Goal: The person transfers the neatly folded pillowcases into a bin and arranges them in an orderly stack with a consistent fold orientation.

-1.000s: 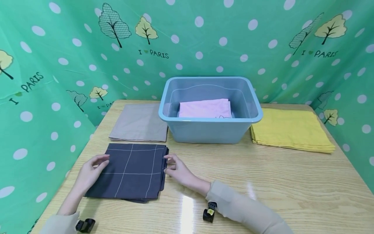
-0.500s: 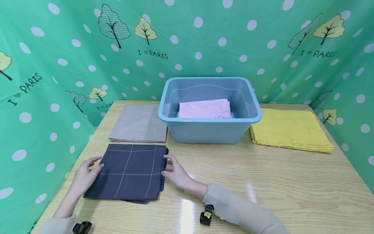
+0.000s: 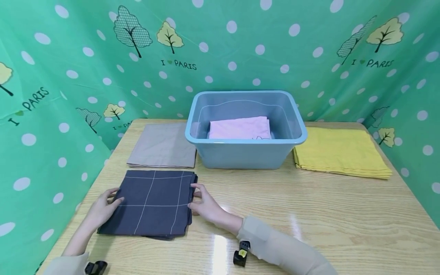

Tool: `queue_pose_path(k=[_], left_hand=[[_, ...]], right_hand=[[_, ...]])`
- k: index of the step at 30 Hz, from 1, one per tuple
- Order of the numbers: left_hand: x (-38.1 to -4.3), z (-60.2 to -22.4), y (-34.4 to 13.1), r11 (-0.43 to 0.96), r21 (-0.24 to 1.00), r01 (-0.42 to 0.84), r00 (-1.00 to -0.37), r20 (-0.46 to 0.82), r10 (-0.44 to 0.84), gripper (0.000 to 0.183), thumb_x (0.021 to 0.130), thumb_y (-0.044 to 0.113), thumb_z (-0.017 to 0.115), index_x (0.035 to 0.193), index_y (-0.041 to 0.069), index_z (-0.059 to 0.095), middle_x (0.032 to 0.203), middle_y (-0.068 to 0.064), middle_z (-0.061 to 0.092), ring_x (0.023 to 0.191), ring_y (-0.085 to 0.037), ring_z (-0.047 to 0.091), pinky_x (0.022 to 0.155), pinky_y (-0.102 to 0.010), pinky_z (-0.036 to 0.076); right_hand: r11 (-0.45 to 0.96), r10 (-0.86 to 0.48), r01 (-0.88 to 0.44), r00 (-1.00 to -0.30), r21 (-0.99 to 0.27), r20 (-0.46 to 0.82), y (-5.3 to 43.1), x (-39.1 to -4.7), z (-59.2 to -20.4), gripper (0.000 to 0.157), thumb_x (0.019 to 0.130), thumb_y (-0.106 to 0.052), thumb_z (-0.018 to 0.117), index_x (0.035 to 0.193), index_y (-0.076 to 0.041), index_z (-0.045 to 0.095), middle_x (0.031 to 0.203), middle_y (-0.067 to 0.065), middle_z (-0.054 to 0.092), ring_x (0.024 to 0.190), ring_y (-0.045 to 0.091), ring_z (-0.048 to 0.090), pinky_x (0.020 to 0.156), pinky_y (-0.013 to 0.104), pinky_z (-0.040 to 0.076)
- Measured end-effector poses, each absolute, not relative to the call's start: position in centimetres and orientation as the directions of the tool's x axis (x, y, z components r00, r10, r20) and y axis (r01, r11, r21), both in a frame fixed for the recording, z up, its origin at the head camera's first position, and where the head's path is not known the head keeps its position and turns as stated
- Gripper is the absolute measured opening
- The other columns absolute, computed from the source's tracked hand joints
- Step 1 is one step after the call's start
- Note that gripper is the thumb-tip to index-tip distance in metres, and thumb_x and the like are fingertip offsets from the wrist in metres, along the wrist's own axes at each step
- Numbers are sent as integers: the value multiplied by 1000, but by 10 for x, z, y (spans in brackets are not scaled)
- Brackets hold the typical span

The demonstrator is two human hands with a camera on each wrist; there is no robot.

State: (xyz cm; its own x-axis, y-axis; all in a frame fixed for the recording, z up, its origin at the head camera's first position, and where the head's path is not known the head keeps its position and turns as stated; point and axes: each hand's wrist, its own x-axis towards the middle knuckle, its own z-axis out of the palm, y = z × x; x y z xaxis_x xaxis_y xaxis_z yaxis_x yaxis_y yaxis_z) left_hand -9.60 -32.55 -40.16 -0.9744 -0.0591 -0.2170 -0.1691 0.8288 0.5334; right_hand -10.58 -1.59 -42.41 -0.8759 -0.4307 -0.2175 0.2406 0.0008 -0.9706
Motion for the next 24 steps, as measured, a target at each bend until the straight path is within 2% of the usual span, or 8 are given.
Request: queue_pose_path(k=[7, 17, 20, 24], left_hand=[[-99, -405, -329, 818, 545, -184, -969, -239, -58, 60, 93, 30, 40, 130, -15, 24, 116, -42, 35, 107, -54, 37, 79, -54, 39], [-104, -406, -335, 804, 573, -159, -975, -217, -38, 51, 93, 24, 41, 127, -13, 31, 112, -41, 40, 102, -53, 42, 73, -48, 44], [-104, -407, -340, 793, 592, -144, -978, -209, -22, 48, 93, 21, 43, 126, -13, 34, 108, -39, 45, 95, -48, 48, 69, -42, 46], [-105, -409, -345, 778, 610, -149, -976, -218, -17, 47, 92, 19, 45, 126, -12, 36, 101, -35, 52, 83, -32, 56, 63, -32, 44]], right_hand=[[-47, -391, 322, -877, -946, -279, -22, -112, -425, 63, 78, 5, 56, 134, -10, 30, 121, 25, 42, 67, 23, 60, 64, 36, 52], [55, -404, 265, -876, -963, -264, -26, -119, -425, 64, 78, 2, 60, 134, -12, 33, 96, 20, 59, 66, 25, 60, 61, 36, 51], [72, -406, 260, -874, -963, -266, -28, -120, -424, 62, 78, 2, 59, 133, -12, 35, 90, 16, 60, 66, 23, 60, 60, 35, 51], [88, -413, 247, -873, -965, -261, -31, -122, -425, 60, 77, 1, 60, 132, -12, 38, 85, 12, 58, 66, 18, 58, 59, 32, 50]])
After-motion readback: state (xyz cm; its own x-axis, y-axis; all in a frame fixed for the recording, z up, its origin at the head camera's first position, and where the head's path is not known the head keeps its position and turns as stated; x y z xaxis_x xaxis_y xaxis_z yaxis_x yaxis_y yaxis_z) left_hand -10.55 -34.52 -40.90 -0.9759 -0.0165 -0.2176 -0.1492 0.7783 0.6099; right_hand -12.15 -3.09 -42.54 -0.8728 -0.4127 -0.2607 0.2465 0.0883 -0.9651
